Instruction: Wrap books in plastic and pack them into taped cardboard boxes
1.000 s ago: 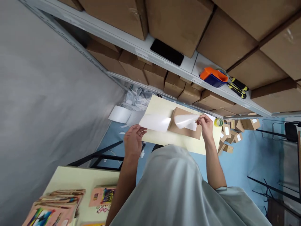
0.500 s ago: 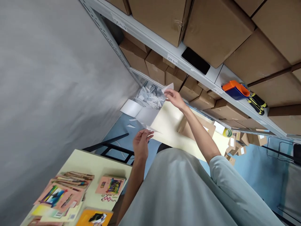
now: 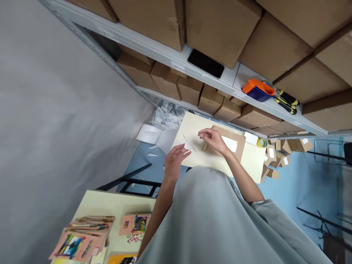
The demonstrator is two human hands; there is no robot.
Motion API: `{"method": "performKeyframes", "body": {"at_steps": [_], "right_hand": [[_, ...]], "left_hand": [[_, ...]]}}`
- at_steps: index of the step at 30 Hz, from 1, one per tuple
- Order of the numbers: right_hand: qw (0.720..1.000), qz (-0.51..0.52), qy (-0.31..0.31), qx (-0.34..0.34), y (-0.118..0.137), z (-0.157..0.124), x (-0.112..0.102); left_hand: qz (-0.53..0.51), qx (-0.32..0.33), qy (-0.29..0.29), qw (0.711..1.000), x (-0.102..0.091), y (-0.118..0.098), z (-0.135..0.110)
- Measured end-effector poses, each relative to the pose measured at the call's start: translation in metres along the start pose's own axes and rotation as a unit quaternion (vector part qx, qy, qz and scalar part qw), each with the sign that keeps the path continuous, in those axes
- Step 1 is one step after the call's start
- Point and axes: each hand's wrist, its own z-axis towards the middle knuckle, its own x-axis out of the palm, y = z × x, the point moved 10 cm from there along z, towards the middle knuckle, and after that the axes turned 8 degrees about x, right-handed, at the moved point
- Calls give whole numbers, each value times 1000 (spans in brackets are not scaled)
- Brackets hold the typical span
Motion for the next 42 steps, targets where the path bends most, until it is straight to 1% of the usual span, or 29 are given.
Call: {"method": "performKeyframes", "body": {"at_steps": [2, 4, 7, 10, 13, 15, 17, 19, 22, 26, 28, 29, 31, 33, 35, 38, 40, 42], "right_hand": [[999, 32, -42, 12, -8, -34, -25], [995, 65, -68, 26, -15, -65, -44], [988, 121, -84, 47, -25, -103, -62], [978, 168, -105, 65, -36, -133, -78], [967, 209, -126, 77, -47, -157, -91], [960, 229, -141, 80, -53, -169, -99], [954, 241, -161, 78, -58, -179, -109], [949, 247, -184, 72, -61, -188, -119], [943, 248, -211, 62, -64, -197, -133], [939, 256, -221, 58, -69, -202, -144], [938, 254, -227, 62, -74, -201, -146], [937, 252, -232, 65, -77, -201, -147], [935, 248, -245, 71, -84, -200, -148], [932, 240, -259, 77, -91, -200, -148], [932, 222, -275, 77, -94, -201, -149], [933, 184, -301, 70, -95, -207, -156], [931, 170, -316, 63, -94, -212, -161], [930, 167, -321, 59, -93, -216, -166]], "left_hand": [[18, -3, 50, 999, 25, 0, -1], [45, 2, 101, 994, 51, -2, -4], [113, 19, 187, 976, 90, -6, -11], [174, 17, 274, 946, 128, -5, -26], [209, 9, 327, 922, 155, 1, -43], [237, 24, 341, 909, 168, 2, -51], [273, 55, 352, 894, 178, 2, -59], [310, 99, 365, 872, 187, 0, -66], [357, 186, 386, 830, 198, -6, -78], [411, 288, 402, 766, 203, -10, -91], [426, 317, 403, 745, 202, -9, -95], [430, 325, 402, 741, 201, -9, -96], [429, 326, 397, 743, 198, -8, -97], [422, 302, 391, 760, 195, -6, -95], [415, 246, 377, 791, 189, 0, -91], [398, 143, 330, 844, 175, 14, -81], [364, 101, 299, 876, 168, 20, -78], [318, 76, 283, 902, 164, 24, -77]]}}
